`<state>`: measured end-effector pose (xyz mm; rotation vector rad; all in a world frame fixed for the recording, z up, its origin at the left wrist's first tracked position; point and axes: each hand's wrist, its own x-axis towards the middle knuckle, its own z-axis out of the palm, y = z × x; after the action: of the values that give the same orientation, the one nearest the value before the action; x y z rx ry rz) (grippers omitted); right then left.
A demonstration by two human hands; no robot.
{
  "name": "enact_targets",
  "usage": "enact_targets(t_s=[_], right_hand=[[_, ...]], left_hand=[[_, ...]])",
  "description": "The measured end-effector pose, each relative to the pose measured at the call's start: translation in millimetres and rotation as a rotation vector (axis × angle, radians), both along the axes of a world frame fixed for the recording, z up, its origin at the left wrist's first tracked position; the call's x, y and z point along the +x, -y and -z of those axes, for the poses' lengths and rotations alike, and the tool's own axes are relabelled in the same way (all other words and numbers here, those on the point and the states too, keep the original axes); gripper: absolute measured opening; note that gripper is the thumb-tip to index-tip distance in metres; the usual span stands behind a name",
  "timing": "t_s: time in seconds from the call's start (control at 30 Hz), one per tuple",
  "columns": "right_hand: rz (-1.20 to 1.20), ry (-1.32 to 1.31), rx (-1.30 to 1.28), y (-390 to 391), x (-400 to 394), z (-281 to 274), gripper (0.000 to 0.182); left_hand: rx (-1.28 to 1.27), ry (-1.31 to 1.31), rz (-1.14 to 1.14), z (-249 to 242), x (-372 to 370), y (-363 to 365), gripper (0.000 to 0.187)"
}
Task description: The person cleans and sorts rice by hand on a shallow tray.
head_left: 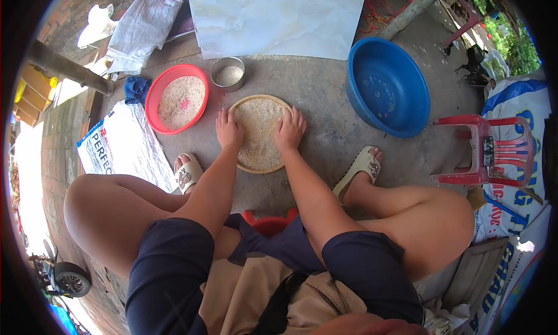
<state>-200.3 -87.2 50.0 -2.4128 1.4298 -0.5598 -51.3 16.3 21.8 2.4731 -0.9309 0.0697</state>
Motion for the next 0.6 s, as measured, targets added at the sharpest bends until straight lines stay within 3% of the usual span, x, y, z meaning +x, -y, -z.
enact_targets(t_s=[0.07,0.13,0.2,0.4,0.53,0.6], right_hand=[[0.111,-0.024,0.031,2,-10,-12,0.042],[0.226,-0.044,0.062,9,-23,-9,0.04],[0.296,0.112,0.207,17,-36,13,0.036],[0.118,0.116,0.337,11,-52,22,0.028],[0.144,0.114,0.308,27,-60,17,0.024],[0.274,0.196,0.198,36,-65,0,0.021]], left_hand=[[0.02,0.085,-0.002,-1,6,-8,0.045],[-0.01,-0.135,-0.132,-9,11,-10,0.044],[0.043,-0.131,-0.212,-14,10,-14,0.04],[0.08,-0.284,-0.33,-11,4,-25,0.03],[-0.053,-0.368,-0.38,-24,-13,-10,0.028],[-0.105,-0.385,-0.349,-38,-32,5,0.028]])
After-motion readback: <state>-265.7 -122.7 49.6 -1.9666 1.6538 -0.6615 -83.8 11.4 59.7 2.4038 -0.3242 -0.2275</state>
